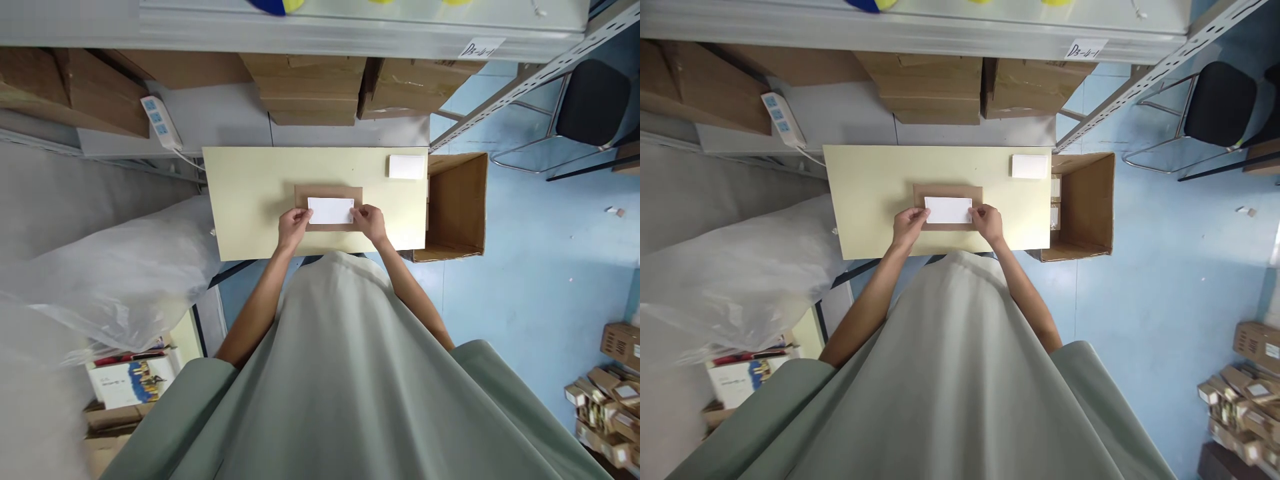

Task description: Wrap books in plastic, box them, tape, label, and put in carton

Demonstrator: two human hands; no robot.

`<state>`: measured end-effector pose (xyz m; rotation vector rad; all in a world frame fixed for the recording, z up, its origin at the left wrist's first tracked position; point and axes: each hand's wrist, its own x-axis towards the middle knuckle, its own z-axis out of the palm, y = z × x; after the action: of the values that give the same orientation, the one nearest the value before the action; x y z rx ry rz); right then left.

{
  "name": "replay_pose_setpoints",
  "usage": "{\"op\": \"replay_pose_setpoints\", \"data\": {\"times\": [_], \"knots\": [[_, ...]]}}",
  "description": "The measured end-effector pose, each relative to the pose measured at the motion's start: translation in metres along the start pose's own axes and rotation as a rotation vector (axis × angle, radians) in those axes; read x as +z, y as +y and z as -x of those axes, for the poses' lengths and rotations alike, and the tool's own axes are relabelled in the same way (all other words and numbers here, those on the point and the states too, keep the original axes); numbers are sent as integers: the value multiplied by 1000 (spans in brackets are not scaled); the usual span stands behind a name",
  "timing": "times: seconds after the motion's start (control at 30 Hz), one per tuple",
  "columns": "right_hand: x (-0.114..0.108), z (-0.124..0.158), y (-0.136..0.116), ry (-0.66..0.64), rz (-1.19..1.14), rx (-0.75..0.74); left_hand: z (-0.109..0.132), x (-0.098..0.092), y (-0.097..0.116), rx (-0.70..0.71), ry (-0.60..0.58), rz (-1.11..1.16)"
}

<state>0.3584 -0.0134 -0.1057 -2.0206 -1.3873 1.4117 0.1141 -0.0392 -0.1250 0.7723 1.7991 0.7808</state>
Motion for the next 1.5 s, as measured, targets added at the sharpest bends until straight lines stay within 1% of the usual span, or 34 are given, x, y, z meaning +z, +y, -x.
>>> {"op": "replay_pose_setpoints", "data": {"times": [0.17,0.47,0.8,1.1,1.2,1.3,1.4,1.5], "knots": [[11,-13,-9,12,237,76,-13,5,-3,-7,-13,-69],[14,-16,-19,4,388,108,-17,8,-8,28,-7,-210],[19,-16,-21,10,459,99,-19,12,-12,38,24,-249],[15,-18,-17,3,458,132,-18,11,-9,27,27,-250],[12,-15,-14,-21,473,129,-18,10,-9,21,21,-247],[10,-13,-12,-92,512,103,-18,11,-9,18,25,-248],[10,-18,-15,-142,545,81,-18,11,-9,20,28,-245],[12,-32,-25,-116,513,65,-18,12,-10,24,27,-253]]}}
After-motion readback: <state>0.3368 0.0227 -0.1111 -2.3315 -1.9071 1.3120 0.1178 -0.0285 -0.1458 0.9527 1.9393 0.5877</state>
